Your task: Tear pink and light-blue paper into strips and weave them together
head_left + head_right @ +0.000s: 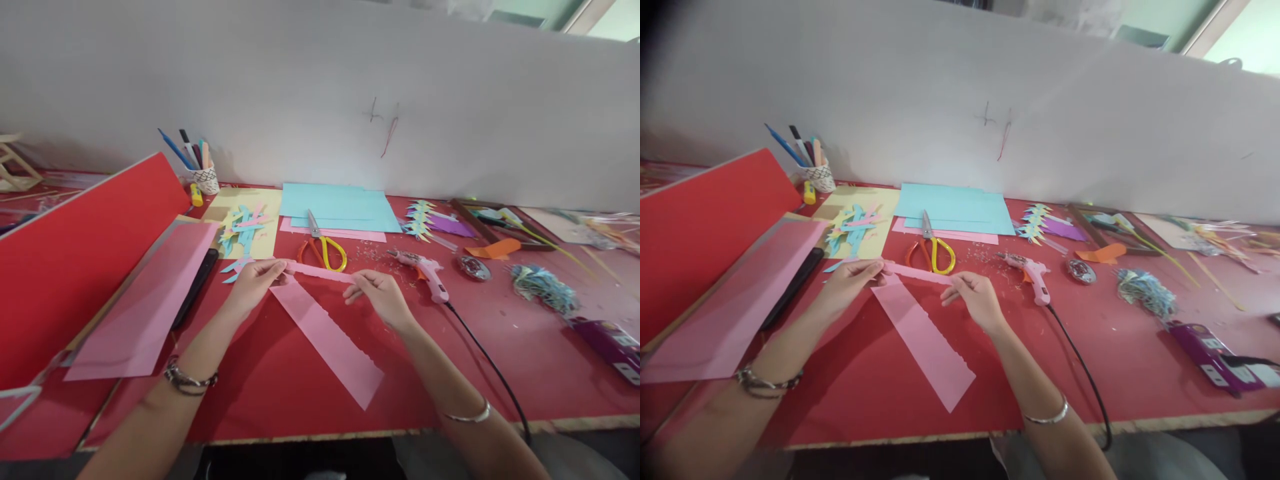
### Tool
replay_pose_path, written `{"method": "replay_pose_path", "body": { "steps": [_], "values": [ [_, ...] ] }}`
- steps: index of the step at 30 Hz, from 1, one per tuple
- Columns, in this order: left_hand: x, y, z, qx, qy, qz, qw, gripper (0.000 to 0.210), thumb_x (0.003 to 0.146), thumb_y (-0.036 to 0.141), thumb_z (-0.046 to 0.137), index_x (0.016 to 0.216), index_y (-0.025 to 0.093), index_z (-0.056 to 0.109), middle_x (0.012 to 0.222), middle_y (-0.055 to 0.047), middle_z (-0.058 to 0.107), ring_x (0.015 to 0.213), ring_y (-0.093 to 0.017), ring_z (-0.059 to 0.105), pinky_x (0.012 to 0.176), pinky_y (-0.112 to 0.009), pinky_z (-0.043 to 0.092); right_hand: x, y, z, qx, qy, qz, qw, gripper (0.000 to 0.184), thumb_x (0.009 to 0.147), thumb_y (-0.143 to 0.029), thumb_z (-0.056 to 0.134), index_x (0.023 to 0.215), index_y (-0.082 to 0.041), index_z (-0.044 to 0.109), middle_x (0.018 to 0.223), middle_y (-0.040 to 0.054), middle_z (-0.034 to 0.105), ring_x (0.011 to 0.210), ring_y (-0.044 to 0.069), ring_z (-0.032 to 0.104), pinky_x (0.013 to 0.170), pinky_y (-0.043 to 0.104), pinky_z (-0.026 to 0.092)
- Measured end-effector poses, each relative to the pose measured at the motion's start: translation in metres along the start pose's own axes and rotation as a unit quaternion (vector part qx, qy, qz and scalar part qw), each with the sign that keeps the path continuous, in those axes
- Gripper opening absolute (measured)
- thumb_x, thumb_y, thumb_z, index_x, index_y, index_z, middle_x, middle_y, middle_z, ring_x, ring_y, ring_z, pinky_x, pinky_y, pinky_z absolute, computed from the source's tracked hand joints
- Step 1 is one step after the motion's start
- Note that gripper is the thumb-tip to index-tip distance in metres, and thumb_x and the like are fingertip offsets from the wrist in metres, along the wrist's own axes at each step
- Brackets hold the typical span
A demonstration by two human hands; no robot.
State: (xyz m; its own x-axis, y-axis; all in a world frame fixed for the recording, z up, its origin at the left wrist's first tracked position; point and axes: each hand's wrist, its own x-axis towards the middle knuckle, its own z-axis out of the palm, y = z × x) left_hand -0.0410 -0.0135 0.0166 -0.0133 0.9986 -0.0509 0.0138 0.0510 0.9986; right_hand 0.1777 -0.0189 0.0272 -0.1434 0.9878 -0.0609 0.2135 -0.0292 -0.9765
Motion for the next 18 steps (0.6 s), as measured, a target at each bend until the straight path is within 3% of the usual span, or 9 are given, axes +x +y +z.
{"method": "replay_pose_path", "body": {
  "steps": [6,12,15,18],
  "values": [
    [-0.0015,0.0024,0.0015,0.002,-0.002,0.006,1.0,0.032,0.061,0.046,0.061,0.068,0.016,0.067,0.069,-0.003,0.065,0.057,-0.01,0.055,0.064,-0.025,0.05,-0.0023,0.0007,0.0006,-0.031,0.04,-0.012,0.999,0.034,0.071,-0.047,0.048,0.053,-0.018,0.045,0.036,-0.003,0.052,0.027,0.009,0.046,0.032,0.02,0.035],
    [-0.0012,0.0037,0.0018,0.009,0.001,0.006,1.0,0.029,0.063,0.045,0.059,0.066,0.016,0.064,0.069,-0.002,0.064,0.056,-0.011,0.053,0.064,-0.026,0.049,-0.0036,0.0008,-0.0011,-0.07,0.063,-0.026,0.995,0.035,0.073,-0.045,0.044,0.049,-0.019,0.042,0.032,-0.0046,0.045,0.025,0.006,0.037,0.03,0.018,0.028],
    [-0.0012,0.0054,-0.0011,0.074,0.004,0.03,0.997,0.029,0.07,0.042,0.051,0.07,0.016,0.064,0.072,-0.004,0.065,0.067,-0.015,0.057,0.069,-0.028,0.048,-0.005,0.0016,-0.0016,-0.122,0.04,-0.073,0.989,0.034,0.076,-0.039,0.041,0.049,-0.019,0.041,0.033,-0.005,0.043,0.03,0.006,0.037,0.036,0.018,0.029],
    [-0.0044,0.0086,-0.0012,0.21,0.042,0.128,0.969,0.028,0.075,0.035,0.044,0.085,0.017,0.062,0.087,-0.006,0.064,0.088,-0.019,0.055,0.081,-0.033,0.043,-0.0071,0.0014,0.0,-0.194,-0.001,-0.145,0.97,0.034,0.078,-0.033,0.039,0.047,-0.018,0.039,0.036,-0.005,0.041,0.036,0.006,0.038,0.042,0.018,0.03]
  ]
}}
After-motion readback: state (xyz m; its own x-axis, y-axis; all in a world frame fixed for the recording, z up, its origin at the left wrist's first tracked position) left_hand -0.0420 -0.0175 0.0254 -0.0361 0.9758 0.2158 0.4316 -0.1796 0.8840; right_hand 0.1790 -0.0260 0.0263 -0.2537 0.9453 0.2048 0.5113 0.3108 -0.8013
